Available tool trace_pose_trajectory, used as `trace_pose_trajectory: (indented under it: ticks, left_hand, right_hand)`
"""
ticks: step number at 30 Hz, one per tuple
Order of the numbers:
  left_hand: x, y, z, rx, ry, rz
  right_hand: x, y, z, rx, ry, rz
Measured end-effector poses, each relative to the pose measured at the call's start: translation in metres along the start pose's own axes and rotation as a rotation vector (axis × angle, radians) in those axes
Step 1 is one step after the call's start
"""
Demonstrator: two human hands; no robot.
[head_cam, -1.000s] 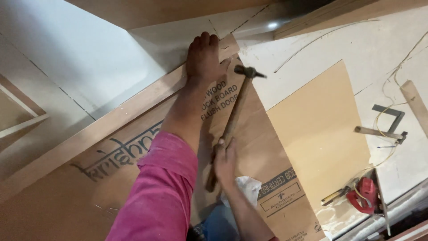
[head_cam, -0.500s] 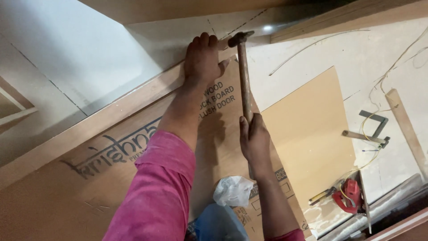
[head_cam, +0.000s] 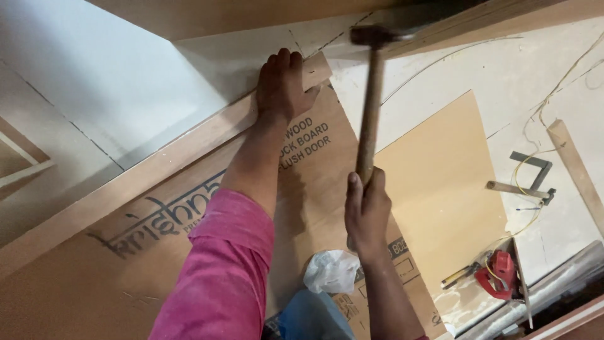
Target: Assembling a wooden frame onto a plywood board using glue and a hammer to secure it with nails.
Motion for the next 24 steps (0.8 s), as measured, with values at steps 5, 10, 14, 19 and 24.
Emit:
trace_pose_trajectory:
  ticks: [5,10,14,19,24]
  left_hand:
    - [-0.001,-0.001,0.003,-0.013,0.012,0.008]
    - [-0.008,0.003,0.003,0.027,0.036,-0.040]
    - [-0.002,0.001,0.002,0.000,0.033,-0.013]
    - [-0.001,-0.002,0.002,-0.007,0.014,0.022]
    - [0.002,0.000,0.001,0.049,-0.001,0.026]
  right_hand:
    - [-0.010,0.027,-0.031,0.630,-0.306,-0.522]
    - [-0.008,0.032,-0.029,-0.074,-0.206,0.015]
    - [-0.011,0.014,-0.010,0.117,-0.052,-0.133]
    - [-0.009,0.054,-0.054,0.836,-0.398,-0.557]
    - [0.008,0.021,-0.010,-0.031,-0.147,-0.025]
Point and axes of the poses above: each hand's wrist, its own x-axis towards the middle knuckle, its own y-axis out of the palm, z = x × y, the point moved 1 cm from there along x, towards the middle knuckle, and after that the axes turned 7 degrees about -y, right-handed, at the moved point
